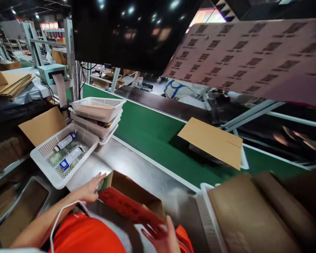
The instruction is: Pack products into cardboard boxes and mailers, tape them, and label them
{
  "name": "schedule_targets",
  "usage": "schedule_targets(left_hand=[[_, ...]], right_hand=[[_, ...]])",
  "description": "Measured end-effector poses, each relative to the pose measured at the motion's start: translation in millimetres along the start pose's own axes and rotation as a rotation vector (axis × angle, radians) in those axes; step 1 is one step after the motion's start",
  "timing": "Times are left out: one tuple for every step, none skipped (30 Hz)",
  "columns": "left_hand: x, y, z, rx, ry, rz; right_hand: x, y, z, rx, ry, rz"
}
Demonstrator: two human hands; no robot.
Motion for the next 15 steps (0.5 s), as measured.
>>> schedule_targets(left_hand=[[0.3,-2.9,-6.0,-0.048,0.018,-0.018],[-0.5,-8.5,-11.4,-0.072,0.025,-0.031],[-2.8,-17.2,-14.8,-0.075,0.037,-0.038],[-7.1,-29.8,-16.0,-0.077,0.060,-0.032],[-13.8,-47.5,-16.9,-0.077,0.077,0.002],[-22.7,-70.4,-19.5,-0.083,0.073,0.066],[-32.9,-96.7,-25.0,-0.113,0.043,0.149],[-42.7,-124.5,-34.1,-0.175,-0.017,0.235],[-50.9,-150.1,-47.4,-0.289,-0.107,0.292],[-56.4,-172.0,-63.6,-0.432,-0.217,0.309],[-58.9,-189.8,-80.7,-0.557,-0.327,0.297],[-59.0,-203.0,-96.8,-0.650,-0.417,0.267],[-57.3,-211.2,-112.0,-0.706,-0.487,0.222],[-54.7,-215.2,-125.3,-0.727,-0.531,0.172],[-51.6,-216.5,-136.4,-0.731,-0.551,0.118]], right_hand=[[6.4,-0.1,-2.8,0.011,0.009,0.019],[12.8,-0.2,-4.5,0.045,0.005,0.026],[18.3,-0.7,-5.5,0.099,-0.019,0.037],[22.7,-1.1,-6.2,0.176,-0.067,0.061],[26.0,-0.4,-7.2,0.280,-0.139,0.095],[28.3,2.1,-9.2,0.414,-0.234,0.137],[30.0,7.2,-11.9,0.574,-0.340,0.179],[31.4,15.2,-15.0,0.744,-0.448,0.211],[32.2,24.5,-17.5,0.910,-0.540,0.235],[32.5,33.8,-18.6,1.058,-0.601,0.245],[33.0,41.2,-19.7,1.175,-0.636,0.256],[34.6,46.8,-20.9,1.264,-0.649,0.267],[37.8,50.9,-22.1,1.330,-0.646,0.278],[43.0,54.1,-23.2,1.381,-0.637,0.289],[49.8,57.0,-23.9,1.421,-0.625,0.297]])
Point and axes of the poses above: each hand's wrist, its own x-axis away from the middle knuckle, its own y-axis out of the palm, z = x × y, the point moved 9 cm from there along -x, towards the middle knuckle, and after that the axes turned 15 degrees about z, right-handed, at the moved point
